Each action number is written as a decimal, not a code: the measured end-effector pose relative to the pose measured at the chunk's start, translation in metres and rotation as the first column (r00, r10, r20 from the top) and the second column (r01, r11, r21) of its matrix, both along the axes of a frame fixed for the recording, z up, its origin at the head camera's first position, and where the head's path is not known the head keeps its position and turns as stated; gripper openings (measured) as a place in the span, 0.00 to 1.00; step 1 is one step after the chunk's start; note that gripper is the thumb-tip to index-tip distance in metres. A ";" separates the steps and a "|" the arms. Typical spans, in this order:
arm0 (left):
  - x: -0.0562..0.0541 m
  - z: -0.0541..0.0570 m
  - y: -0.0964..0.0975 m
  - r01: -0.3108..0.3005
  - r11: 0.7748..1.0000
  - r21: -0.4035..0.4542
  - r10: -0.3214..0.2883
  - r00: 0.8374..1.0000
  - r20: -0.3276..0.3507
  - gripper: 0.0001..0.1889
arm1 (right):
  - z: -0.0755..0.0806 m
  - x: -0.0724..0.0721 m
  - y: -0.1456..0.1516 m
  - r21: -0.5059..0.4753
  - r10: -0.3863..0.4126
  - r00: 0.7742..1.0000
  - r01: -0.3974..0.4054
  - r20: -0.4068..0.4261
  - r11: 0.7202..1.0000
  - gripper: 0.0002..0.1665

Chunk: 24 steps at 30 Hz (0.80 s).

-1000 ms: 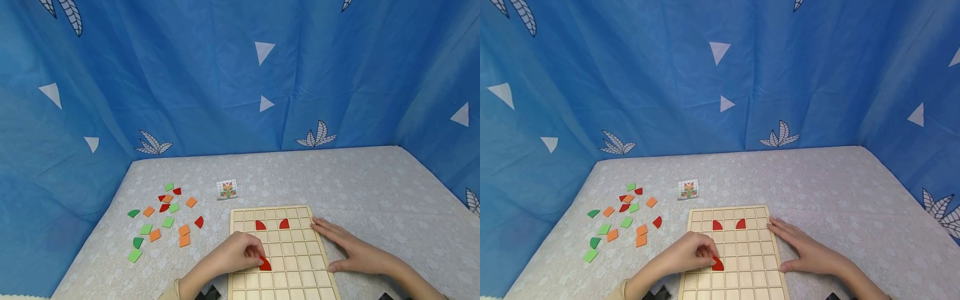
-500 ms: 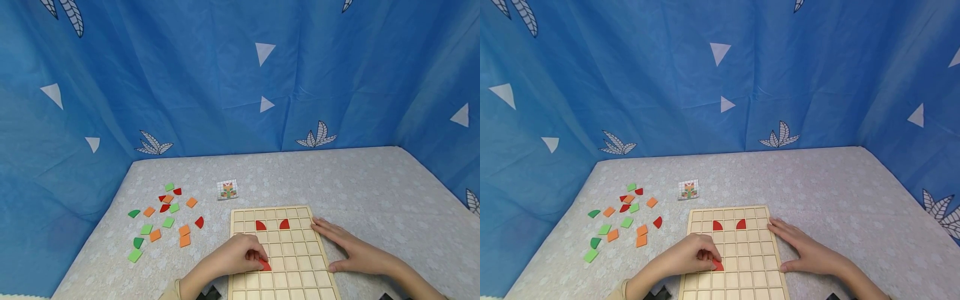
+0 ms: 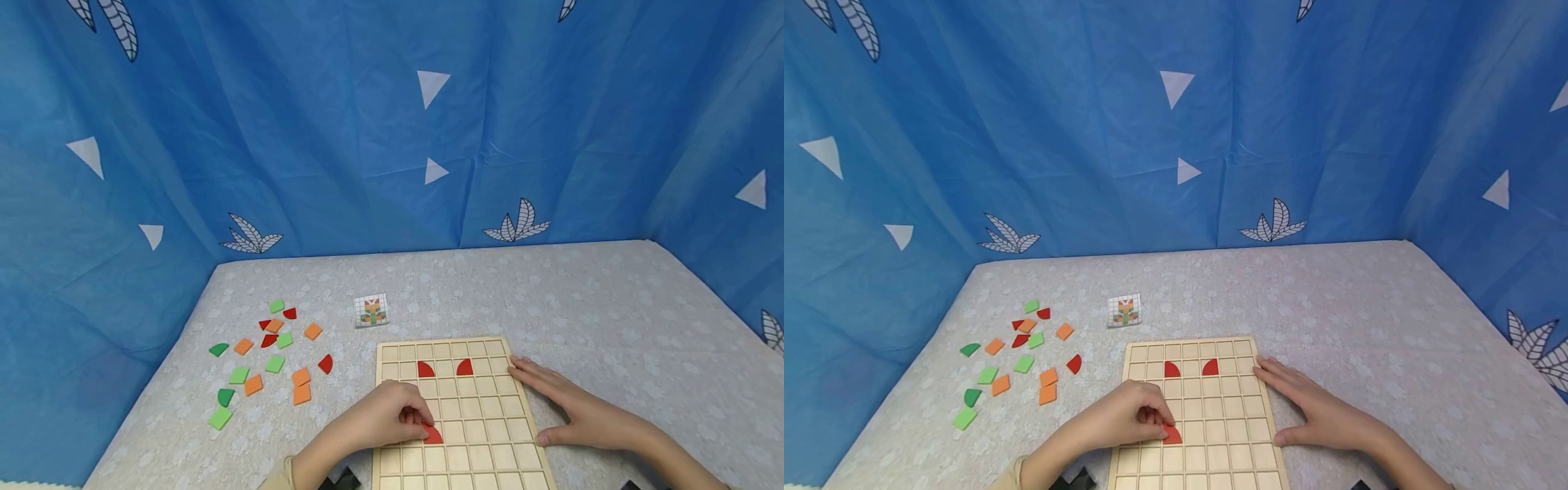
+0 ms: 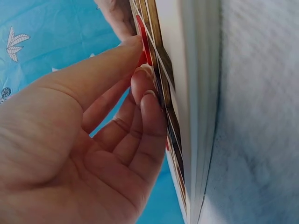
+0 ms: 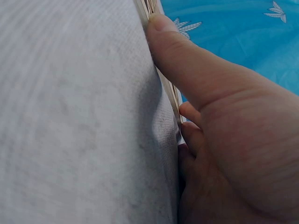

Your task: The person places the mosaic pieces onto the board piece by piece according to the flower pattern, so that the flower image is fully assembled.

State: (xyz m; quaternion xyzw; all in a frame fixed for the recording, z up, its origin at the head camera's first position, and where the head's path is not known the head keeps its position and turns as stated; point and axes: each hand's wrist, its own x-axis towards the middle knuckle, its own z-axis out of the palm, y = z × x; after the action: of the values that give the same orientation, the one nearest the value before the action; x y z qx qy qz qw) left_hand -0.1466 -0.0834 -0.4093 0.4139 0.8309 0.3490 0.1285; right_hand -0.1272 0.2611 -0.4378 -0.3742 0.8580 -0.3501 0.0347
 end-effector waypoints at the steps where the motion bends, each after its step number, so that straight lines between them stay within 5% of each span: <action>1: 0.000 0.000 0.000 0.001 1.000 0.001 -0.001 1.000 -0.003 0.05 | 0.000 0.000 0.000 -0.004 0.003 1.000 -0.003 0.002 1.000 0.54; 8: -0.005 0.004 -0.006 0.011 0.998 0.055 -0.012 1.000 0.017 0.05 | 0.001 0.000 0.000 0.001 0.012 1.000 -0.012 0.011 1.000 0.53; 15: -0.014 0.014 -0.021 -0.051 0.994 0.094 0.045 0.997 0.067 0.05 | 0.000 0.001 0.000 0.022 -0.012 1.000 0.012 -0.004 1.000 0.53; 24: -0.019 0.020 -0.069 -0.237 0.963 0.128 0.219 0.966 0.136 0.07 | -0.001 0.002 0.000 0.020 -0.010 1.000 0.010 -0.019 1.000 0.53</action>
State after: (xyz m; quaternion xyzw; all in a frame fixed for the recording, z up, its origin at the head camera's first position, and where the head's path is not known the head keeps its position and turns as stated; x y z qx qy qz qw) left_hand -0.1657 -0.1527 -0.3888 0.3015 0.8366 0.4446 0.1075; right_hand -0.1256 0.2613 -0.4384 -0.3729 0.8636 -0.3382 0.0286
